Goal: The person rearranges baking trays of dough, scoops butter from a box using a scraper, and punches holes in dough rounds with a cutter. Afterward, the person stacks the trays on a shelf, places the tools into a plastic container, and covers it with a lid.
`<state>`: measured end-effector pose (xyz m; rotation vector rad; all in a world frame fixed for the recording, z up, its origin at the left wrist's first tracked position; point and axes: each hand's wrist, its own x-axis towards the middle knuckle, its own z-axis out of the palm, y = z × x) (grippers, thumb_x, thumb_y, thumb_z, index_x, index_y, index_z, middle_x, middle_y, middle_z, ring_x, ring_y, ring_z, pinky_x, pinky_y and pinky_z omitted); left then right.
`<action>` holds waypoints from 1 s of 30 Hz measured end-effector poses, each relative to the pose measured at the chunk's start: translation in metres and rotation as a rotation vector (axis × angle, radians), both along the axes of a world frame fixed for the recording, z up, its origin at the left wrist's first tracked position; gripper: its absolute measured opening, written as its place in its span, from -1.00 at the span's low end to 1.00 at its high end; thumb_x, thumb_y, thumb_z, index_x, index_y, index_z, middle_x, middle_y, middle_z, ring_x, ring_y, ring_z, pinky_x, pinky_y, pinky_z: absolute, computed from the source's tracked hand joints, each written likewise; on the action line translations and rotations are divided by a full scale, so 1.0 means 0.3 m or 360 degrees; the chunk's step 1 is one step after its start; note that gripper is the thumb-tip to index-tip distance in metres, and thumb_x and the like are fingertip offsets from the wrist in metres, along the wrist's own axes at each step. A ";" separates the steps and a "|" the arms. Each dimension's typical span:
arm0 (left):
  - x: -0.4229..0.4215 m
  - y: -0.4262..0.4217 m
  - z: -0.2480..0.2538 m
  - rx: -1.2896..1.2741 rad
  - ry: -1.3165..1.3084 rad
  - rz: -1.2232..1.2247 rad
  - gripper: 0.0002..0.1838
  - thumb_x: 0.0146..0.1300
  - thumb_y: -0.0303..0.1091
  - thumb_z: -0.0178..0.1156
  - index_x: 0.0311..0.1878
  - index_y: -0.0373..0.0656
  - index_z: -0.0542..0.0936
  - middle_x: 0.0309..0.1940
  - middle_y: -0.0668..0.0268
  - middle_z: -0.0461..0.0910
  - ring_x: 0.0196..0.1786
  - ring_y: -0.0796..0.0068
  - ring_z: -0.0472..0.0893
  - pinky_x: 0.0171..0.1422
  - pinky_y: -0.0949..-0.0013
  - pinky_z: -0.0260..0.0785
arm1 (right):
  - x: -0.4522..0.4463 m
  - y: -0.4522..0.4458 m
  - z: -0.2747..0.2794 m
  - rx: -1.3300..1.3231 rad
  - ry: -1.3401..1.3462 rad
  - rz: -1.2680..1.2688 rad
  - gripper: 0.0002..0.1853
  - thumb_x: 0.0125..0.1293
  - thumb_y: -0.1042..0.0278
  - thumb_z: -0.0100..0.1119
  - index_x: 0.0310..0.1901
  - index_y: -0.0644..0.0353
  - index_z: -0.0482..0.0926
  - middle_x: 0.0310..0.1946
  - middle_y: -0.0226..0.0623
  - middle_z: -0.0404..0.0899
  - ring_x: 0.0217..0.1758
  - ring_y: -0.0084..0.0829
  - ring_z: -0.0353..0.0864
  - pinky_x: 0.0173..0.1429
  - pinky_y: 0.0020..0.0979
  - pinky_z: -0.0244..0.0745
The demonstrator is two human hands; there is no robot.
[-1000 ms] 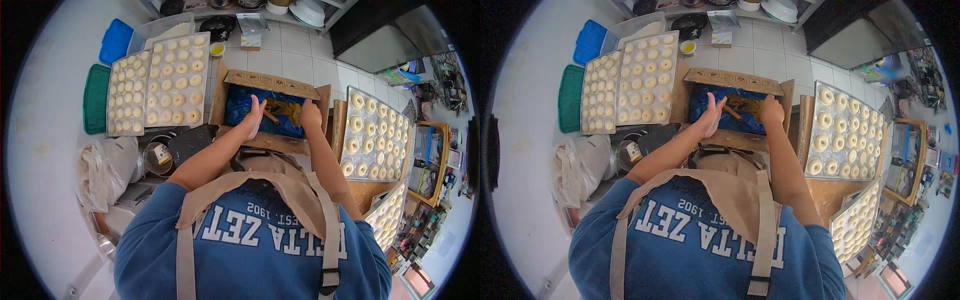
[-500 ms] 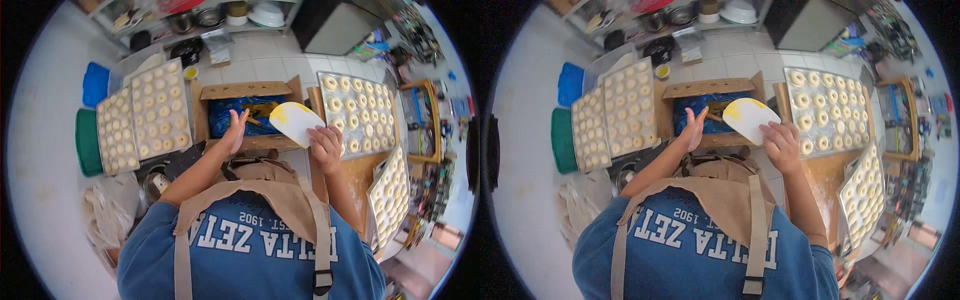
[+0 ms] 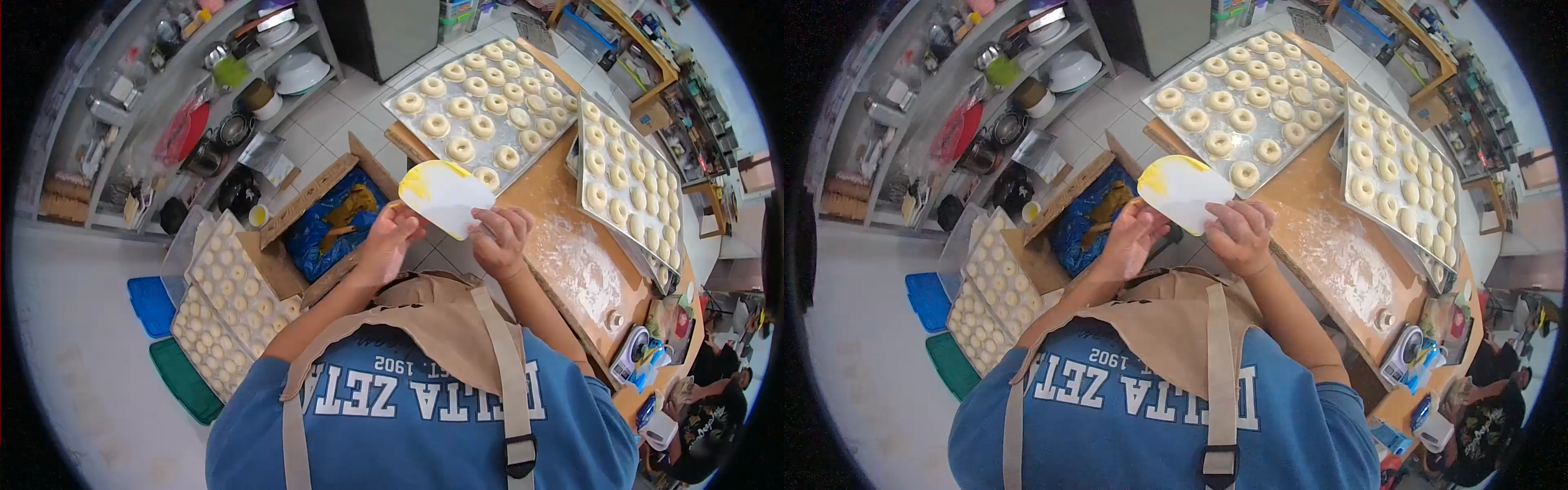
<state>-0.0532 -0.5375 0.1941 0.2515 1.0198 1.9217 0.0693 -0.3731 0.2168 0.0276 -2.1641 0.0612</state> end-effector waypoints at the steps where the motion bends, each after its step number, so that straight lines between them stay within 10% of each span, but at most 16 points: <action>1: 0.030 0.035 0.019 -0.0015 -0.0228 0.0082 -0.60 0.14 -0.35 0.22 0.01 -0.15 0.33 -0.05 0.36 0.45 0.01 0.51 0.46 0.00 0.41 0.34 | 0.002 -0.002 -0.007 -0.0021 -0.0024 -0.0016 -0.80 -0.13 0.39 0.26 -0.56 -0.06 0.38 -0.18 -0.55 0.56 -0.10 -0.44 0.42 -0.01 -0.31 0.26; 8: -0.023 0.084 0.035 -0.0350 -0.0018 0.0283 -0.52 0.11 -0.53 0.17 0.08 -0.20 0.21 -0.16 0.21 0.52 -0.16 0.48 0.56 -0.16 0.44 0.44 | 0.010 -0.037 0.045 -0.0726 -0.0300 -0.0016 -0.64 -0.14 0.12 0.37 -0.23 -0.03 0.59 0.03 -0.34 0.43 0.04 -0.28 0.39 0.13 -0.23 0.17; 12: -0.001 0.101 0.057 -0.0367 0.0308 0.0229 -0.46 0.10 -0.57 0.16 0.13 -0.24 0.17 -0.21 0.15 0.55 -0.20 0.49 0.57 -0.22 0.52 0.42 | 0.061 0.110 -0.014 -0.2218 -0.0588 0.0110 -0.62 -0.12 0.22 0.41 -0.20 0.07 0.62 0.04 -0.16 0.39 0.09 -0.20 0.37 0.16 -0.27 0.21; 19: 0.053 0.093 0.075 -0.0228 0.0379 0.0331 -0.43 0.11 -0.61 0.16 0.16 -0.24 0.14 -0.20 0.18 0.54 -0.16 0.50 0.55 -0.07 0.46 0.42 | -0.020 0.039 -0.046 -0.2866 -0.0673 0.0590 -0.93 0.04 0.48 0.28 -0.42 0.26 0.61 -0.04 -0.31 0.41 0.05 -0.44 0.38 0.16 -0.39 0.23; 30: 0.035 -0.093 0.033 -0.0253 0.0607 0.0589 -0.45 0.03 -0.57 0.26 0.07 -0.26 0.23 -0.11 0.25 0.45 -0.10 0.52 0.50 -0.08 0.46 0.44 | -0.170 -0.166 0.001 -0.3071 -0.0729 0.0869 -0.86 0.03 0.57 0.27 -0.55 0.25 0.48 -0.06 -0.38 0.36 0.04 -0.46 0.37 0.14 -0.39 0.28</action>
